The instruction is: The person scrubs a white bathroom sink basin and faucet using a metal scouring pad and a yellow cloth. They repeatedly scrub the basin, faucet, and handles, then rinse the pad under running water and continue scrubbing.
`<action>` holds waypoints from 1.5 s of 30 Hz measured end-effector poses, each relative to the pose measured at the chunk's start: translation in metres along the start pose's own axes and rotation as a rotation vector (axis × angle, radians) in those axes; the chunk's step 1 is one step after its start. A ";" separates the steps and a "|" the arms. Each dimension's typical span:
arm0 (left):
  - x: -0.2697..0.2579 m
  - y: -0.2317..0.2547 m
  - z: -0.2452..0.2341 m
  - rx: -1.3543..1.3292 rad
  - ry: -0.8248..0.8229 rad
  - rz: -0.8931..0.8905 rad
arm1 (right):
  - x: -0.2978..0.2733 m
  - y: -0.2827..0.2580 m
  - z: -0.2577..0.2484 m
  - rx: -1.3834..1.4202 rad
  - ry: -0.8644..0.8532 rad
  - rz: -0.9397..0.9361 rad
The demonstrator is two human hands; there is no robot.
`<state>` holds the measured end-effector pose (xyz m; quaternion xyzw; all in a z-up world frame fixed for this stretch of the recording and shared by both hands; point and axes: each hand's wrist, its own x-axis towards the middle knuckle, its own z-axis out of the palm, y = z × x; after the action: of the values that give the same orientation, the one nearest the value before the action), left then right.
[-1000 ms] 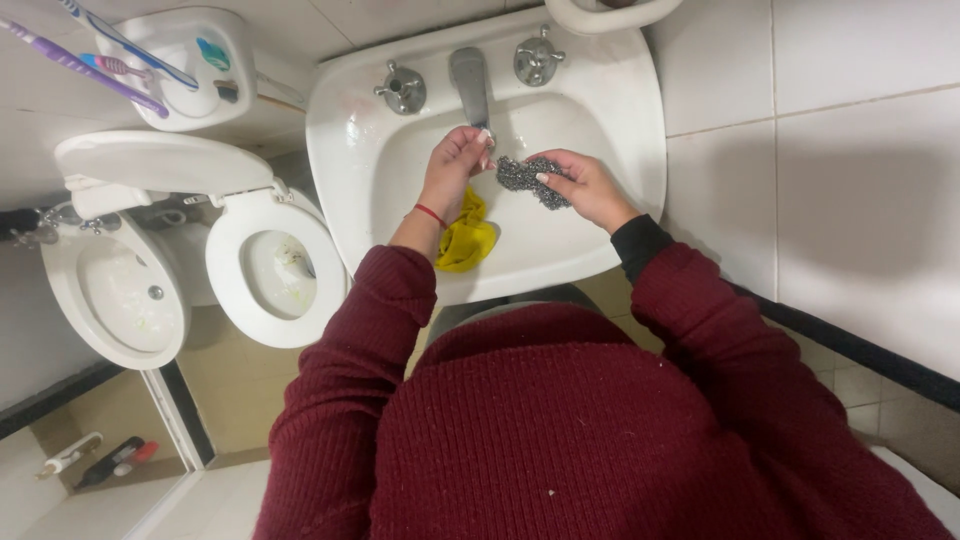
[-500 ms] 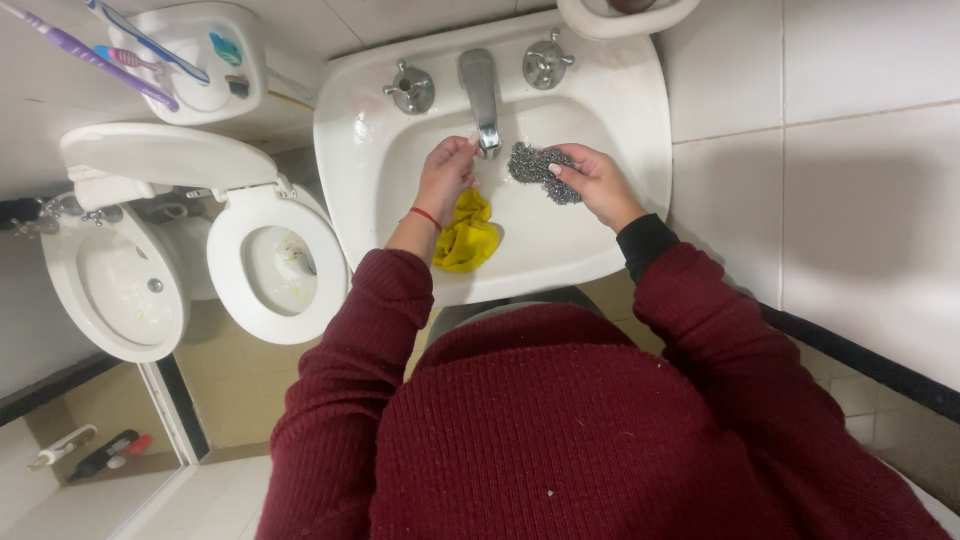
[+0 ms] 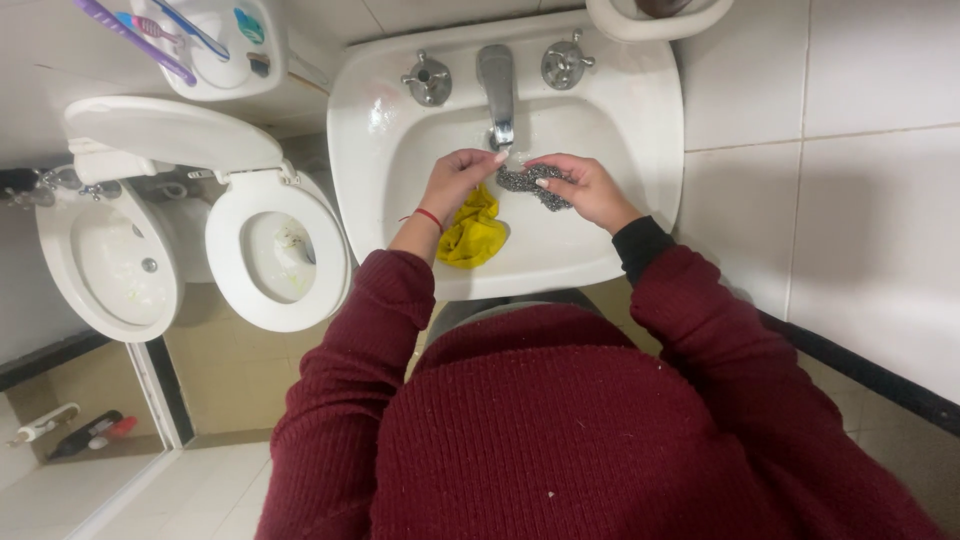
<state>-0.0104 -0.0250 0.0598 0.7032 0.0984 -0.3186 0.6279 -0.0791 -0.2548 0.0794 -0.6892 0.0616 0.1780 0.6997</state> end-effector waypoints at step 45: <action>-0.007 -0.055 -0.096 0.248 0.436 0.012 | 0.074 0.075 -0.009 0.160 0.241 0.263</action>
<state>-0.0143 0.0777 0.0197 0.8276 0.1875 -0.1655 0.5026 -0.0344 -0.2522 -0.0160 -0.6337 0.2486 0.1785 0.7105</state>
